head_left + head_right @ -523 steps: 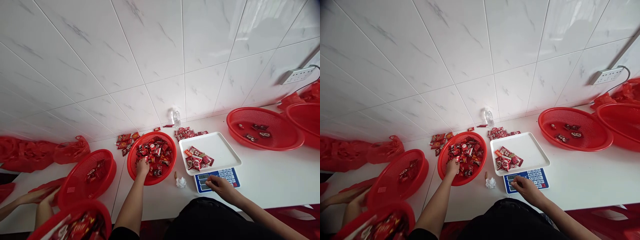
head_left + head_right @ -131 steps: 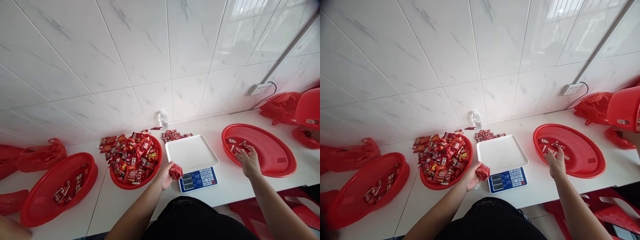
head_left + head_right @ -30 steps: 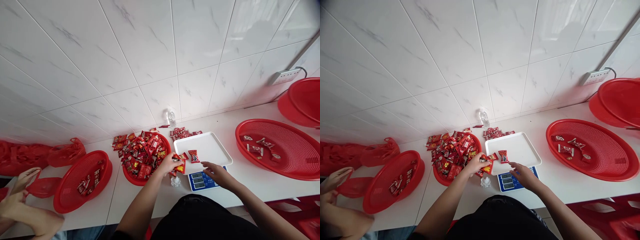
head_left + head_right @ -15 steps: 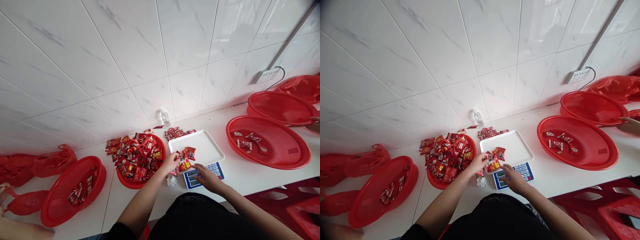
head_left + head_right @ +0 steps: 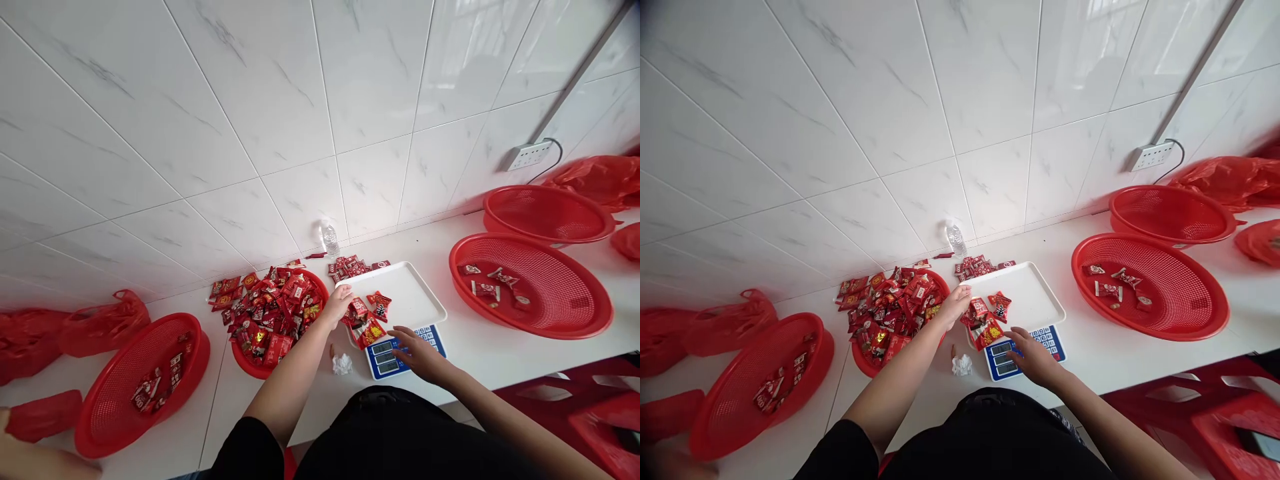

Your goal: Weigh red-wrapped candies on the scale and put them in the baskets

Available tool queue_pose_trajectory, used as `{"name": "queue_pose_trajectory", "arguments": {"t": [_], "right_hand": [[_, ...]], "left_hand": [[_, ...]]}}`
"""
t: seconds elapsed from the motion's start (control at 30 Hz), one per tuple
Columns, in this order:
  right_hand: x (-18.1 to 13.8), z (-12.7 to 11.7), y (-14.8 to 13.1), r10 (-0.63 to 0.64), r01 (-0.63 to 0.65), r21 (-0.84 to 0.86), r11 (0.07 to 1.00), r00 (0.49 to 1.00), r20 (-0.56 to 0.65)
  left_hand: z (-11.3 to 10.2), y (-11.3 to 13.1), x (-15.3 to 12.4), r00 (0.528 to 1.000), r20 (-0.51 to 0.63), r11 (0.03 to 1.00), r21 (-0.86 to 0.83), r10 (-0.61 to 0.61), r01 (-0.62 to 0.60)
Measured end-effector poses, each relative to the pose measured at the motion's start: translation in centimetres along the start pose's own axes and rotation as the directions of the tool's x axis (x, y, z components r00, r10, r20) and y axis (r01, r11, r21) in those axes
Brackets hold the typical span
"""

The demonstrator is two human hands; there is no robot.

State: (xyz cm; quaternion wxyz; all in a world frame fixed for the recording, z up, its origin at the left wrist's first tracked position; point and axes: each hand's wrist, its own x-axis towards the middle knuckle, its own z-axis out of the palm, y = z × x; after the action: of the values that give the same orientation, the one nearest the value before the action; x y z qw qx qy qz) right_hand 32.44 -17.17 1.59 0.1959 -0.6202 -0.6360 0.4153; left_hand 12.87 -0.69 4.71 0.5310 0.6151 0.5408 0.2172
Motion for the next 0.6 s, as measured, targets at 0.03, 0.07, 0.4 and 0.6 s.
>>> {"name": "queue_pose_trajectory", "arguments": {"t": [0.03, 0.07, 0.4, 0.6], "right_hand": [[0.3, 0.0, 0.3, 0.015, -0.016, -0.008, 1.000, 0.999, -0.033], [0.9, -0.1, 0.5, 0.035, -0.036, -0.015, 0.999, 0.996, -0.076], [10.4, -2.4, 0.0, 0.071, -0.083, -0.047, 0.995, 0.976, -0.207], [11.3, -2.1, -1.2, -0.072, 0.072, 0.001, 0.997, 0.991, -0.110]], "left_hand": [[0.0, -0.4, -0.2, 1.000, -0.020, 1.000, 0.021, -0.008, 0.008], [0.0, -0.7, -0.4, 0.999, -0.043, 0.998, 0.049, -0.023, 0.025], [0.7, -1.4, -2.6, 0.996, 0.009, 0.993, 0.073, -0.089, 0.088], [0.2, -2.6, -3.7, 1.000, -0.022, 1.000, -0.031, 0.002, -0.003]]}}
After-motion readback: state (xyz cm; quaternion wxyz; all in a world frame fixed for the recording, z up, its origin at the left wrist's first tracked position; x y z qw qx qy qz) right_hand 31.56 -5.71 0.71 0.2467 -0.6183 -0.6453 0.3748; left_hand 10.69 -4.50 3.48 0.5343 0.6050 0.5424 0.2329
